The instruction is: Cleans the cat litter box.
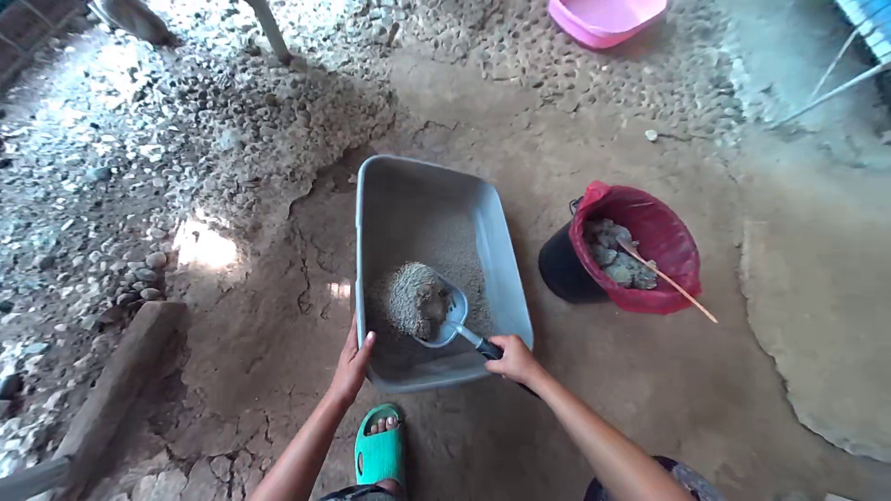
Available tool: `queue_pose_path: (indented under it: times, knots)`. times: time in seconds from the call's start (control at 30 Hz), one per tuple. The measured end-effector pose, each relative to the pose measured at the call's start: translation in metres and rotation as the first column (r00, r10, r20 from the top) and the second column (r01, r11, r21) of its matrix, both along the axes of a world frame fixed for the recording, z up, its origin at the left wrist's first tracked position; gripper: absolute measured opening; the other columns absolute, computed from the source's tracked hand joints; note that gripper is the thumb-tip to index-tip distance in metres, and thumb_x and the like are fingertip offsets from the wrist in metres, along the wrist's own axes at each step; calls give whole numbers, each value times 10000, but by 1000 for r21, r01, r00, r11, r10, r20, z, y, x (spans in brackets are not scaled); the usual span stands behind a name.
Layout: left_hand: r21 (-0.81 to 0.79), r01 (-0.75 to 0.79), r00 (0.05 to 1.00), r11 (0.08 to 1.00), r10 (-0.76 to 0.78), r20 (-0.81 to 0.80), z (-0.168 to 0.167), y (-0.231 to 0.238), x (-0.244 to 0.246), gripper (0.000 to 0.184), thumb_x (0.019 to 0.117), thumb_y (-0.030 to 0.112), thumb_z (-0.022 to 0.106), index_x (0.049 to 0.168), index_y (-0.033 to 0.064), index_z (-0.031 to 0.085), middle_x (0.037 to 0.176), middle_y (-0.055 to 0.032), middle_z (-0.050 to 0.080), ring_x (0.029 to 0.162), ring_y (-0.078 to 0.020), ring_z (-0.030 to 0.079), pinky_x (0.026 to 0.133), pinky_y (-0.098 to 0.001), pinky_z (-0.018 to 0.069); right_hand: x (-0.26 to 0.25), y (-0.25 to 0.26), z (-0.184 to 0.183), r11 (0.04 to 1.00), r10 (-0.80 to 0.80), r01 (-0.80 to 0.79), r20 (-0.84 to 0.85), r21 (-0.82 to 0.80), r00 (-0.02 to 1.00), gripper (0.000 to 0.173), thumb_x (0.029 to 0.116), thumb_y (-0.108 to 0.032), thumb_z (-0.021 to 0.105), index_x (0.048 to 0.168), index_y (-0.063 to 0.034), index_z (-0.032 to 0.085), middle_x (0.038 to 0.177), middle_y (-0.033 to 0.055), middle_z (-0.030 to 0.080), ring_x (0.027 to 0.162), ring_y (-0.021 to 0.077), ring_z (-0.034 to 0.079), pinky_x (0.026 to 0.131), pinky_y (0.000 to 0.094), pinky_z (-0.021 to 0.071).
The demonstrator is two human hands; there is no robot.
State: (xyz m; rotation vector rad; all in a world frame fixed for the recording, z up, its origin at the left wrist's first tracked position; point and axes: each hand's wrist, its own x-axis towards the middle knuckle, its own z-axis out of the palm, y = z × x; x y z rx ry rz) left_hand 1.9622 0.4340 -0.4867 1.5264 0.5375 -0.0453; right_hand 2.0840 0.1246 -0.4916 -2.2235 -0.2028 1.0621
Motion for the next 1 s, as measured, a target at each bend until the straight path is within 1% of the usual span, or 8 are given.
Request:
queue_pose_path:
  times: [0.07,0.2,0.37,0.47,0.6,0.7,0.83,1.0]
  knots:
    - [-82,-46,990,996,34,-137,-21,-6,-15,678,1065,307,369,1619,-1,130,1581,-247,373,1395,-244,480,1152,-399,402,-11,-11,14,992,-124,123,69,22,990,281,803,-93,756,1042,43,701,762,131,657,565,202,608,564,398,544]
    - [-241,-36,939,970,-49,-339,-57,-30,-40,581,1110,253,398,1600,24,187,1444,-262,519,1246,-303,595,1035,-465,496,-17,-21,27,965,-246,258,184,-46,952,259,825,-58,759,1047,57,694,784,165,662,606,245,629,603,441,553]
    - [-343,-67,939,937,-57,-338,-74,-50,-45,631,1081,162,492,1601,46,153,1405,-249,542,1158,-276,642,967,-433,543,-23,-32,25,946,-282,309,215,-100,935,252,817,-64,765,1035,48,709,780,173,669,619,268,632,617,468,545]
    - [-341,-70,936,938,-56,-347,-78,-50,-42,643,1076,160,517,1597,52,156,1381,-252,557,1131,-284,653,940,-436,553,-30,-29,24,949,-266,284,132,-139,955,284,850,-92,748,1093,41,687,793,164,663,605,250,629,612,439,549]
    - [-352,-20,920,936,-121,-373,-71,-56,-43,656,1070,155,530,1594,39,153,1433,-249,515,1177,-281,629,979,-425,536,-32,-29,24,951,-265,278,109,-132,958,270,835,-86,766,1064,39,697,803,162,666,621,246,627,622,434,546]
    - [-383,-42,916,923,-117,-383,-76,-63,-42,700,1068,171,536,1611,67,105,1432,-252,519,1171,-297,640,962,-444,550,-34,-20,26,938,-324,330,65,-108,944,306,858,-71,745,1135,40,675,776,137,648,550,202,595,565,383,537]
    - [-417,-167,896,894,-39,-442,-81,-63,-34,597,1074,194,536,1572,106,219,1247,-230,632,1011,-299,689,815,-454,584,-37,-24,30,925,-371,377,113,-46,922,266,851,-38,742,1094,53,684,750,133,638,529,184,571,549,369,526]
    - [-401,-206,877,893,-13,-480,-72,-66,-24,596,1050,167,583,1553,95,271,1225,-235,651,1012,-319,697,818,-474,589,-37,-31,32,926,-364,374,155,-42,918,284,835,-43,745,1092,62,683,773,153,652,561,206,594,570,397,536]
